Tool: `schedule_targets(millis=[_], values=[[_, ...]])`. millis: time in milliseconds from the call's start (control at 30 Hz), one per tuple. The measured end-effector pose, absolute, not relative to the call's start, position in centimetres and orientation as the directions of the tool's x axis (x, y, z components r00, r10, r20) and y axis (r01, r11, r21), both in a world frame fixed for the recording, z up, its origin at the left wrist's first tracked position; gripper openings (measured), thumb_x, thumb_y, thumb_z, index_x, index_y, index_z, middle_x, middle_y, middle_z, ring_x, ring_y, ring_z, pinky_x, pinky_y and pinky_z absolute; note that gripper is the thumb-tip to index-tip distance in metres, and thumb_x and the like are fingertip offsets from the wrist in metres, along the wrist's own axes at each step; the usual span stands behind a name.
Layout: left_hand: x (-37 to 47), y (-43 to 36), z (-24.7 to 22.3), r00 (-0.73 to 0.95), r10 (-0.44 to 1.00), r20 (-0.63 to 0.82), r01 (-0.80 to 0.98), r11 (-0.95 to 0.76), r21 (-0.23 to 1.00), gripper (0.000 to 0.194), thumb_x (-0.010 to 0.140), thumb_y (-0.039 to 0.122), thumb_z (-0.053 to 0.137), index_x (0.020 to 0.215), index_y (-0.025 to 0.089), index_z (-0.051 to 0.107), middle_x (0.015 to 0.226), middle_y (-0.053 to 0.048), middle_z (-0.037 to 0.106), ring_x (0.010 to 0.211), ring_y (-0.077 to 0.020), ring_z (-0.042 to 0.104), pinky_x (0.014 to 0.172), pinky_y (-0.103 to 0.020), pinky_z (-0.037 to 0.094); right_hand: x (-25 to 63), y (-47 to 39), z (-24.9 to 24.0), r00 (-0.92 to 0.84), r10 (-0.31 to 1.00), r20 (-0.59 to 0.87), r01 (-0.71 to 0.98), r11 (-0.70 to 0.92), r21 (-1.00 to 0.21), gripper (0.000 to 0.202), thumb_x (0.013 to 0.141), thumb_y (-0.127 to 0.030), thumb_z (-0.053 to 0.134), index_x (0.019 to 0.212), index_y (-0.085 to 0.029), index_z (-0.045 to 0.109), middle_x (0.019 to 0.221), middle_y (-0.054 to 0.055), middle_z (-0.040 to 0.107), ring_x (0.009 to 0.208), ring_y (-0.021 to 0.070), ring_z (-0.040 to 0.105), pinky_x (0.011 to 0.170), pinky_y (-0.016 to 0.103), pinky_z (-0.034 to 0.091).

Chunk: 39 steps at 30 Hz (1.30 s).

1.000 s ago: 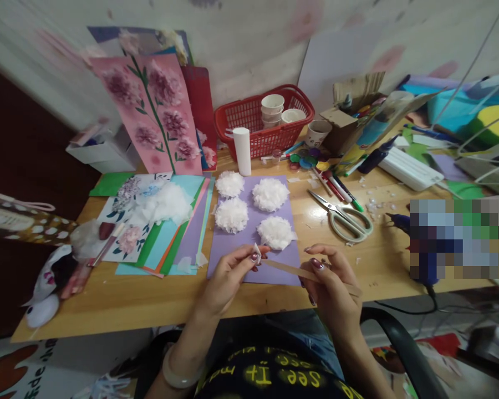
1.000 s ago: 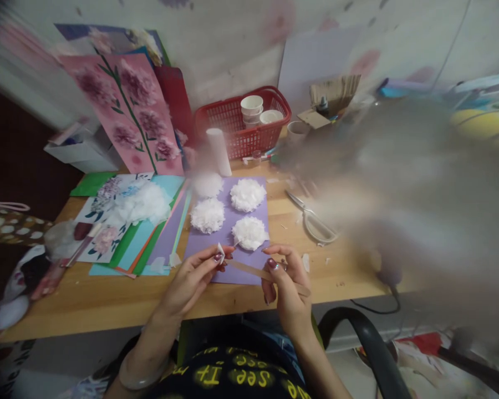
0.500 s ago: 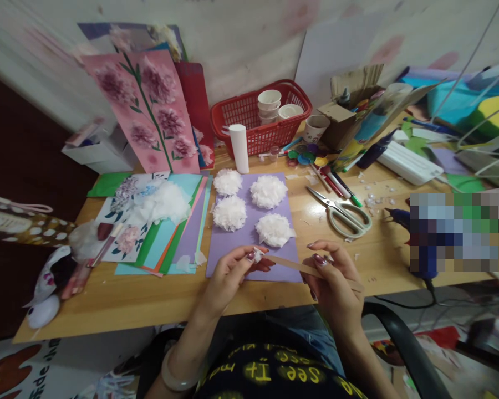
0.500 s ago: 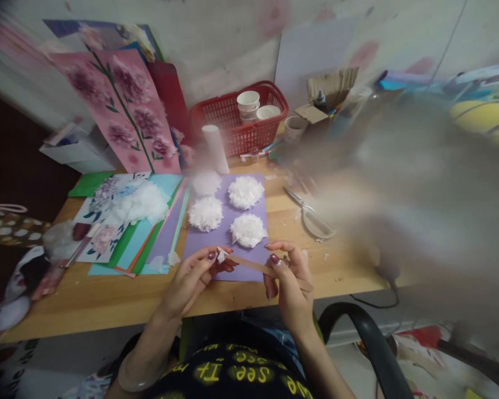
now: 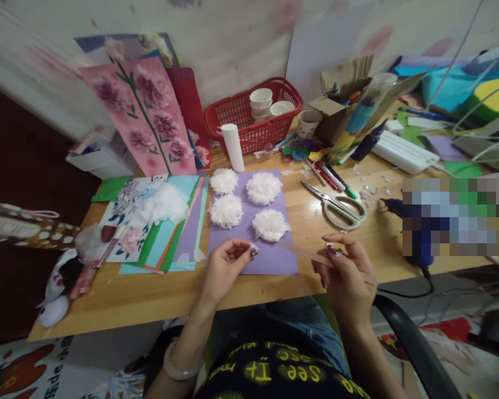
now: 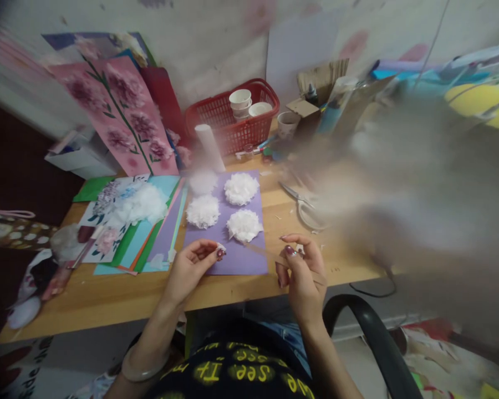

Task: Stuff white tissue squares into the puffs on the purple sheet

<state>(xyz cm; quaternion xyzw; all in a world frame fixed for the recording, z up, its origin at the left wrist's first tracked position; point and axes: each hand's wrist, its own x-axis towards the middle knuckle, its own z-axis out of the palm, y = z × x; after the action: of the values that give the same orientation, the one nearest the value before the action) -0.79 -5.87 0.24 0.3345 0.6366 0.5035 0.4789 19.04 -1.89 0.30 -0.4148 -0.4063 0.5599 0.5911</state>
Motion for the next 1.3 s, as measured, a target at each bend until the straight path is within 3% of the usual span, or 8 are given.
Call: schedule_targets(millis=[167, 367, 433, 700, 900, 1000, 1133, 1300], values=[[0.1, -4.3, 0.2, -0.291, 0.928, -0.231, 0.133, 0.279, 0.951, 0.012, 0.078, 0.024, 0.071, 0.087, 0.016, 0.075, 0.085, -0.007, 0.078, 0.082, -0.0205, 0.073, 0.078, -0.033, 0.058, 18.9, -1.5, -0.3, 0.090, 0.996, 0.016, -0.220, 0.035, -0.975, 0.010, 0.090, -0.028, 0.056, 0.098, -0.021, 0.059, 0.045, -0.009, 0.046, 0.035, 0.0086, 0.039, 0.038, 0.020, 0.028], [1.2, -2.5, 0.0, -0.312, 0.945, 0.099, 0.483, 0.069, 0.873, 0.013, 0.082, 0.015, 0.065, 0.086, 0.018, 0.077, 0.089, -0.007, 0.073, 0.083, -0.0196, 0.069, 0.076, -0.031, 0.056, 18.4, -1.5, -1.3, -0.011, 0.998, 0.062, -0.135, 0.060, -0.989, 0.014, 0.096, -0.030, 0.051, 0.105, -0.021, 0.057, 0.047, -0.010, 0.047, 0.040, 0.0101, 0.043, 0.042, 0.021, 0.034], [1.3, -2.0, -0.2, -0.307, 0.940, 0.150, 0.540, 0.042, 0.841, 0.015, 0.084, 0.014, 0.064, 0.087, 0.019, 0.077, 0.088, -0.006, 0.072, 0.082, -0.0190, 0.068, 0.074, -0.031, 0.056, 18.2, -1.4, -1.7, -0.043, 0.995, 0.091, -0.093, 0.087, -0.992, 0.016, 0.097, -0.030, 0.049, 0.108, -0.021, 0.056, 0.048, -0.010, 0.048, 0.041, 0.0103, 0.045, 0.043, 0.022, 0.034], [1.5, -1.5, -0.4, -0.294, 0.942, 0.160, 0.639, 0.070, 0.766, 0.015, 0.084, 0.009, 0.062, 0.087, 0.018, 0.074, 0.086, -0.004, 0.071, 0.073, -0.0159, 0.065, 0.071, -0.028, 0.053, 17.4, -0.6, -2.0, -0.119, 0.981, 0.152, 0.048, 0.159, -0.986, 0.018, 0.098, -0.024, 0.044, 0.111, -0.021, 0.056, 0.051, -0.010, 0.048, 0.043, 0.0104, 0.046, 0.046, 0.023, 0.035], [1.5, -1.4, 0.0, -0.313, 0.942, 0.116, 0.608, 0.105, 0.787, 0.017, 0.081, 0.007, 0.064, 0.089, 0.018, 0.073, 0.082, -0.003, 0.070, 0.068, -0.0148, 0.062, 0.069, -0.028, 0.051, 16.9, -0.3, -2.0, -0.127, 0.978, 0.168, 0.147, 0.186, -0.972, 0.019, 0.096, -0.022, 0.043, 0.111, -0.021, 0.055, 0.053, -0.009, 0.049, 0.044, 0.0112, 0.048, 0.048, 0.025, 0.034], [1.2, -2.3, -0.3, -0.357, 0.925, 0.132, 0.587, 0.112, 0.801, 0.027, 0.080, 0.010, 0.067, 0.106, 0.019, 0.070, 0.089, -0.005, 0.071, 0.078, -0.0178, 0.066, 0.075, -0.031, 0.054, 16.6, -0.2, -1.6, -0.134, 0.977, 0.164, 0.194, 0.189, -0.963, 0.021, 0.095, -0.021, 0.042, 0.111, -0.021, 0.055, 0.055, -0.008, 0.050, 0.047, 0.0121, 0.050, 0.051, 0.026, 0.035], [0.3, -4.6, -1.4, -0.380, 0.917, 0.123, 0.618, 0.153, 0.771, 0.039, 0.083, 0.016, 0.069, 0.121, 0.022, 0.064, 0.117, -0.011, 0.072, 0.111, -0.0269, 0.067, 0.099, -0.044, 0.051, 16.1, 0.3, -0.1, -0.184, 0.973, 0.136, 0.322, 0.191, -0.927, 0.025, 0.095, -0.022, 0.039, 0.116, -0.021, 0.053, 0.055, -0.006, 0.051, 0.046, 0.0137, 0.049, 0.051, 0.027, 0.032], [-0.8, -6.1, -2.1, -0.252, 0.968, 0.008, 0.622, 0.155, 0.767, 0.050, 0.092, 0.019, 0.059, 0.140, 0.020, 0.049, 0.141, -0.014, 0.062, 0.132, -0.0268, 0.057, 0.111, -0.047, 0.045, 14.8, 1.4, 1.9, -0.312, 0.921, 0.232, 0.489, 0.365, -0.792, 0.031, 0.090, -0.021, 0.037, 0.116, -0.017, 0.054, 0.053, -0.004, 0.049, 0.043, 0.0144, 0.044, 0.050, 0.028, 0.024]])
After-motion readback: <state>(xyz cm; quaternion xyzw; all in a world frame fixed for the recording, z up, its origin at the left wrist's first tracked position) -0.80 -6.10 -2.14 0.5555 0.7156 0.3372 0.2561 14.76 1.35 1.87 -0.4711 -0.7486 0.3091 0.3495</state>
